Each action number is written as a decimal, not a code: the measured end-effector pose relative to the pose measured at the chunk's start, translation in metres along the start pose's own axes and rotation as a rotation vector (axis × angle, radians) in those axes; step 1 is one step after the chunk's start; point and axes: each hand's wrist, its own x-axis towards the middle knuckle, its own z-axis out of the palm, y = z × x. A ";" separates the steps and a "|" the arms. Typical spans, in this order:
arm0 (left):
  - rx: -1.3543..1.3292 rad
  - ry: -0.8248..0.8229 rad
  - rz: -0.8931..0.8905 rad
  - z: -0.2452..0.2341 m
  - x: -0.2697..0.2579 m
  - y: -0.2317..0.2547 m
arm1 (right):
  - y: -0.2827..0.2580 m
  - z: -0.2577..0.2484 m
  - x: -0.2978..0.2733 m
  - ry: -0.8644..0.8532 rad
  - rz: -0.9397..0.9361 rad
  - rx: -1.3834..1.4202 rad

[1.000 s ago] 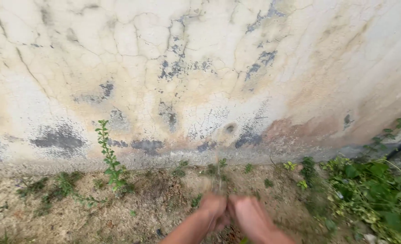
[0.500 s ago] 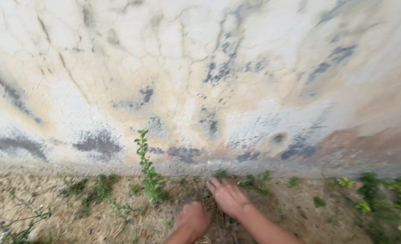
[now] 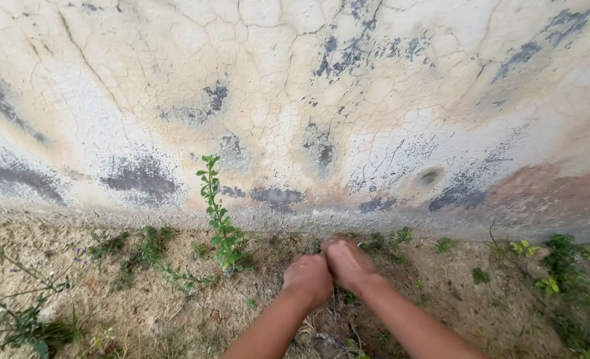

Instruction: Pulling weeds and small unwanted plants from a sandy ground area.

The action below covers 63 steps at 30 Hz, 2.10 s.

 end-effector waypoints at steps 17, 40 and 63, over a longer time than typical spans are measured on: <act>1.071 -0.031 -0.079 -0.048 -0.015 -0.074 | 0.112 0.045 0.026 0.005 0.177 -0.447; 1.069 -0.184 -0.145 -0.040 -0.035 -0.113 | 0.005 0.004 -0.017 0.233 -0.011 0.164; 0.913 -0.034 -0.102 -0.022 -0.010 -0.152 | -0.012 0.002 -0.049 0.082 -0.002 0.156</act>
